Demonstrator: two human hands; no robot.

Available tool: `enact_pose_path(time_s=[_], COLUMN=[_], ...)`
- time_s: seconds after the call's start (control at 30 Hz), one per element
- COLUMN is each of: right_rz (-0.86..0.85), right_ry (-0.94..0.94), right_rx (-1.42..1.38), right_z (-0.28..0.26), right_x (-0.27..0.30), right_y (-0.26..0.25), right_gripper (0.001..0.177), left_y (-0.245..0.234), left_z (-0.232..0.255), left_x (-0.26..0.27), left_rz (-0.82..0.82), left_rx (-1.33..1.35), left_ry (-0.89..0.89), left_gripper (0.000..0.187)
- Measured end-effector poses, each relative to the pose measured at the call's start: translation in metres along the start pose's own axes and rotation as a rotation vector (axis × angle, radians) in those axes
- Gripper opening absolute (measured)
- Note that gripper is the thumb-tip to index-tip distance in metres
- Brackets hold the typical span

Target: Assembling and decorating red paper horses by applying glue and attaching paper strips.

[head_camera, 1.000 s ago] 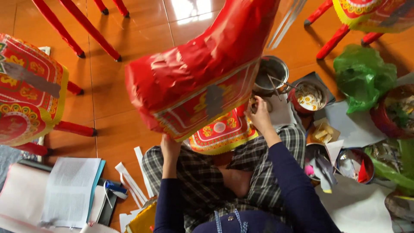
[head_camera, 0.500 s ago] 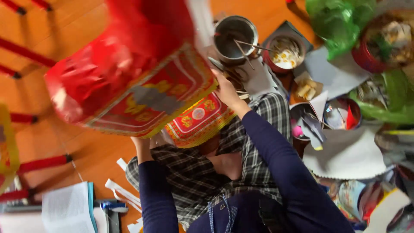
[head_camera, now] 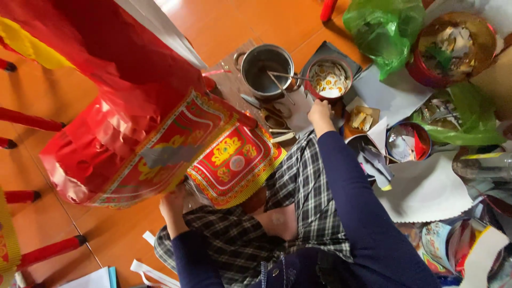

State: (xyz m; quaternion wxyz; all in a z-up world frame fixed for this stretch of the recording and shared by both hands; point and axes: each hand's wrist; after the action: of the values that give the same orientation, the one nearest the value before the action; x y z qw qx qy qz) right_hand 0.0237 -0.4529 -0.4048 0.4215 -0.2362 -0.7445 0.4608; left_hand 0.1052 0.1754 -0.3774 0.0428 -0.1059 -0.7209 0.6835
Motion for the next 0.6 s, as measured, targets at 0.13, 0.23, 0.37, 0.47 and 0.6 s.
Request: enact_pose_path(time_s=[0.13, 0.23, 0.37, 0.47, 0.6], right_rz=[-0.118, 0.062, 0.118, 0.117, 0.204], right_ry=[0.025, 0.042, -0.027, 0.013, 0.022], right_rx=[-0.033, -0.218, -0.247, -0.308, -0.272], right_z=[-0.013, -0.016, -0.03, -0.032, 0.004], right_x=[0.024, 0.052, 0.11, 0.119, 0.071], right_y=[-0.032, -0.052, -0.094, -0.094, -0.051], right_gripper=[0.042, 0.031, 0.027, 0.028, 0.032], left_y=[0.003, -0.075, -0.091, -0.105, -0.098], left_z=[0.027, 0.093, 0.129, 0.132, 0.126], left_x=[0.042, 0.073, 0.088, 0.087, 0.088], left_rz=[-0.063, -0.258, -0.386, -0.432, -0.434], left_rx=[0.224, 0.653, 0.845, 0.85, 0.844], left_ry=[-0.125, -0.134, -0.01, 0.033, 0.035], left_gripper=[0.017, 0.026, 0.024, 0.024, 0.027])
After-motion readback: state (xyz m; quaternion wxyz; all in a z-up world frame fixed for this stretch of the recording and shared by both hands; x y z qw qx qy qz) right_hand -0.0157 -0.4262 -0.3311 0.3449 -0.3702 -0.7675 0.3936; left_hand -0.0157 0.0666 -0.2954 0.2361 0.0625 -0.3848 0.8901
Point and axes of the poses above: each hand's wrist, its own x-axis away from the middle knuckle, its own y-axis out of the palm, z = x × y, and after that the axes turned 1 degree about y, right-handed
